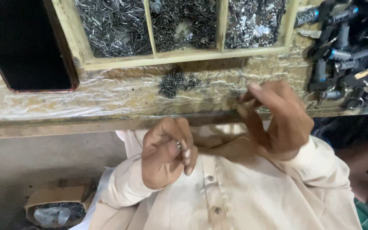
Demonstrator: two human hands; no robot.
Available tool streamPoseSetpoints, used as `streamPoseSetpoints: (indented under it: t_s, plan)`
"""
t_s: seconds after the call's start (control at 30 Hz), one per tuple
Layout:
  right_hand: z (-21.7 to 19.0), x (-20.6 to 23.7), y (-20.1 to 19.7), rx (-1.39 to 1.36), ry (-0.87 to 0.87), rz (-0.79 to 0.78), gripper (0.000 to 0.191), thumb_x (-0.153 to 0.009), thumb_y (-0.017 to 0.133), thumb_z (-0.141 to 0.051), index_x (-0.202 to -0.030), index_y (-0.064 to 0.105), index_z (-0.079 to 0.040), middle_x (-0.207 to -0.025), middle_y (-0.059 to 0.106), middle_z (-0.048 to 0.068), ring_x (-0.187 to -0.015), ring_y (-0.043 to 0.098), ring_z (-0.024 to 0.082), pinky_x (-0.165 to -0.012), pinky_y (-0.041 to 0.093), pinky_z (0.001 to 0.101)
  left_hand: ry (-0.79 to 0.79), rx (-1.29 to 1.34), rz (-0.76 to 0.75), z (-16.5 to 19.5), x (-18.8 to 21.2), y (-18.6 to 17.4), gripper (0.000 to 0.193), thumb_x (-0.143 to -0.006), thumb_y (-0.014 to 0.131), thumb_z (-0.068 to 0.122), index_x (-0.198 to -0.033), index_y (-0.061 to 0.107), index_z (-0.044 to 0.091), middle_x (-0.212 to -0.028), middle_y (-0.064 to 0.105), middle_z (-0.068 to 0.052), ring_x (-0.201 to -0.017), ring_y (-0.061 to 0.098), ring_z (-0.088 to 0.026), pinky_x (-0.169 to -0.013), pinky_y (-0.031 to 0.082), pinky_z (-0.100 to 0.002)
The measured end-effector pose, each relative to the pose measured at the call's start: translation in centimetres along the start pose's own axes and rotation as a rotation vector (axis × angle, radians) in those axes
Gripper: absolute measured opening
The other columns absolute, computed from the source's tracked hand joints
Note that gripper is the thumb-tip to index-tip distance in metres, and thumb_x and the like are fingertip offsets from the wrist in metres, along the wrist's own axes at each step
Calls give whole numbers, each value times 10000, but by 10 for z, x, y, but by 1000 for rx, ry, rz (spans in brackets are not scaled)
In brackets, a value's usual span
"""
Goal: The person picks small metal fittings and blue plastic caps from a compartment box on the workbench, presses the caps onto the fittings by hand, and places the assembled pieces onto a pile on the bench. Near the end they briefly touch a smartphone lying on the bench.
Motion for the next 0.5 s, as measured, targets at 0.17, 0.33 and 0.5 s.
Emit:
streamPoseSetpoints:
  t_s: [0.17, 0.33, 0.5]
  plan:
    - [27, -6, 9, 334, -65, -108, 493, -943, 731, 80, -1414, 632, -25, -1107, 606, 129, -912, 592, 288, -777, 493, 394, 103, -519, -107, 20, 8, 7, 102, -1043, 659, 54, -1035, 576, -4, -1005, 609, -124, -767, 638, -175, -623, 573, -296]
    - [32, 1, 13, 518, -260, -275, 556, -793, 796, -58, -1338, 691, -43, -1055, 562, 152, -853, 522, 310, -719, 459, 416, 48, -490, -199, 15, 11, 0, 147, -1032, 714, -35, -1011, 568, -38, -994, 605, -158, -819, 586, -170, -725, 505, -296]
    - [16, 7, -9, 556, -148, -39, 459, -806, 758, 68, -1248, 649, 10, -1083, 614, 196, -927, 594, 353, -793, 511, 442, -24, -363, -109, 28, 14, -8, 154, -1024, 708, 69, -1053, 594, -30, -1009, 613, -120, -807, 619, -138, -711, 544, -281]
Point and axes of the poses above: each hand's wrist, its own x-axis away from the middle knuckle, its own y-axis out of the palm, z = x × y, the point moved 5 cm from there along -x, towards the middle knuckle
